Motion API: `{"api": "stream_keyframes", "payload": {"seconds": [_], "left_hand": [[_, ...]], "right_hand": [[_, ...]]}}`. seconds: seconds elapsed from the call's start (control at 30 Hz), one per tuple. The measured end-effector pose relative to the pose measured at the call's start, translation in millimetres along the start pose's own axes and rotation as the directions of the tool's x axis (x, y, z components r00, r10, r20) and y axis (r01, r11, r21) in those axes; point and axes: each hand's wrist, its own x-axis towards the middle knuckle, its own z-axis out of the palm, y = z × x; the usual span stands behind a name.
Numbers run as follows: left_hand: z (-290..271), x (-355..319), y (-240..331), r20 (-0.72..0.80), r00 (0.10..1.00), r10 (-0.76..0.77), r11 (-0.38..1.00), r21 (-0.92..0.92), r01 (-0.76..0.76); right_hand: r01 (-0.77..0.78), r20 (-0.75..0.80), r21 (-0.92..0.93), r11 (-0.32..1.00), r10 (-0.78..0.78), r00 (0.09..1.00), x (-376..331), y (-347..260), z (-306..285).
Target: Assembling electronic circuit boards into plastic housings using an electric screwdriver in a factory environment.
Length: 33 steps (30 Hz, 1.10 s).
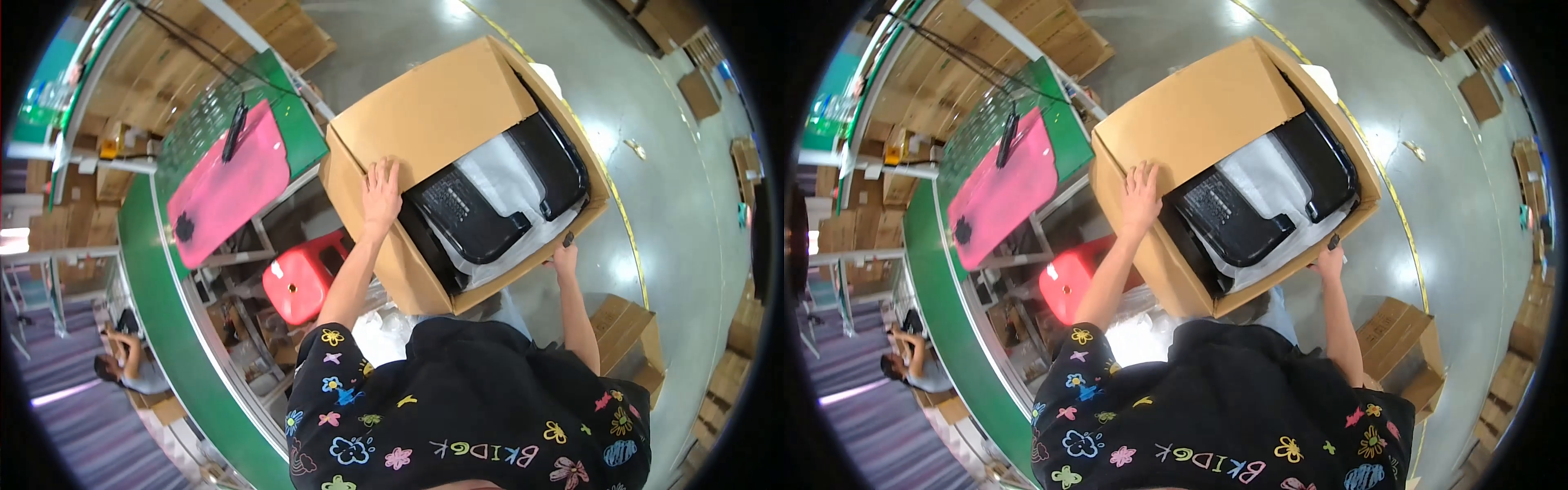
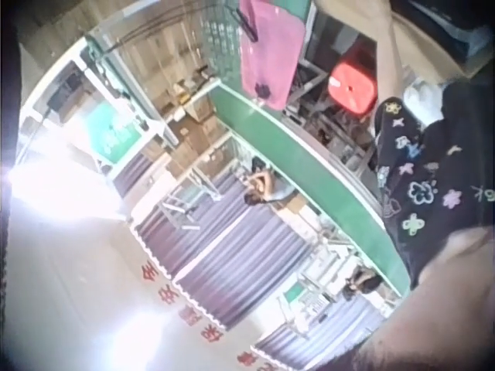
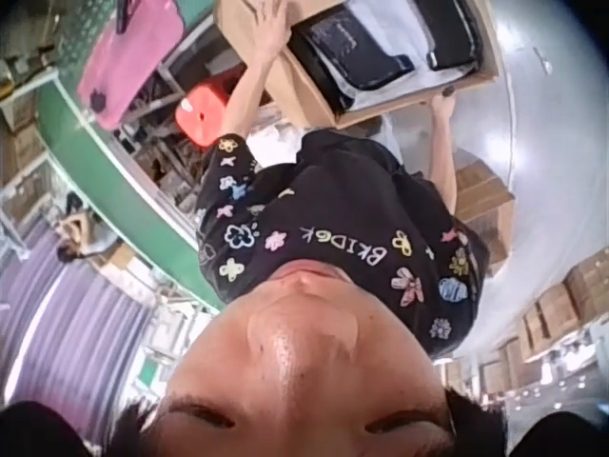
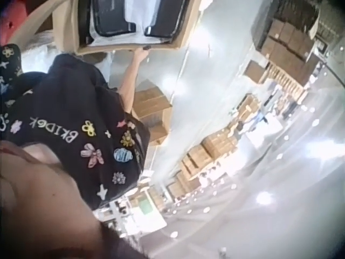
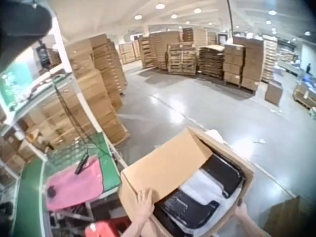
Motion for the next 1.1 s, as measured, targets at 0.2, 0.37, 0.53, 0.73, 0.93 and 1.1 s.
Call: {"api": "stream_keyframes", "payload": {"seconds": [0.2,0.37,0.53,0.73,0.93,1.1], "left_hand": [[-105.1,66.0,-45.9,-0.179,0.928,0.326,0.898,-0.249,-0.363],[-100.9,145.9,-83.3,-0.380,0.726,-0.574,0.602,-0.796,0.060],[24.0,117.3,-123.4,-0.173,0.778,-0.604,0.792,-0.236,0.563],[21.1,52.7,-65.7,-0.016,0.863,-0.505,0.840,-0.240,0.487],[-19.5,83.8,-13.7,-0.129,0.958,-0.255,0.866,-0.471,0.167],[-22.7,155.9,-61.7,-0.343,0.857,-0.385,0.921,-0.201,0.333]], "right_hand": [[-0.011,-0.200,-0.122,0.992,-0.014,0.980,16.7,17.1,1.0],[-0.027,-0.300,-0.281,0.959,-0.061,0.952,14.3,7.1,2.2],[0.015,-0.244,-0.268,0.963,-0.082,0.966,0.3,-10.5,29.3],[-0.019,-0.271,-0.213,0.977,-0.041,0.962,5.4,7.0,23.5],[-0.091,-0.441,-0.385,0.919,-0.097,0.892,5.2,10.3,16.6],[-0.109,-0.408,-0.409,0.906,-0.074,0.910,-1.2,-5.7,25.7]]}}
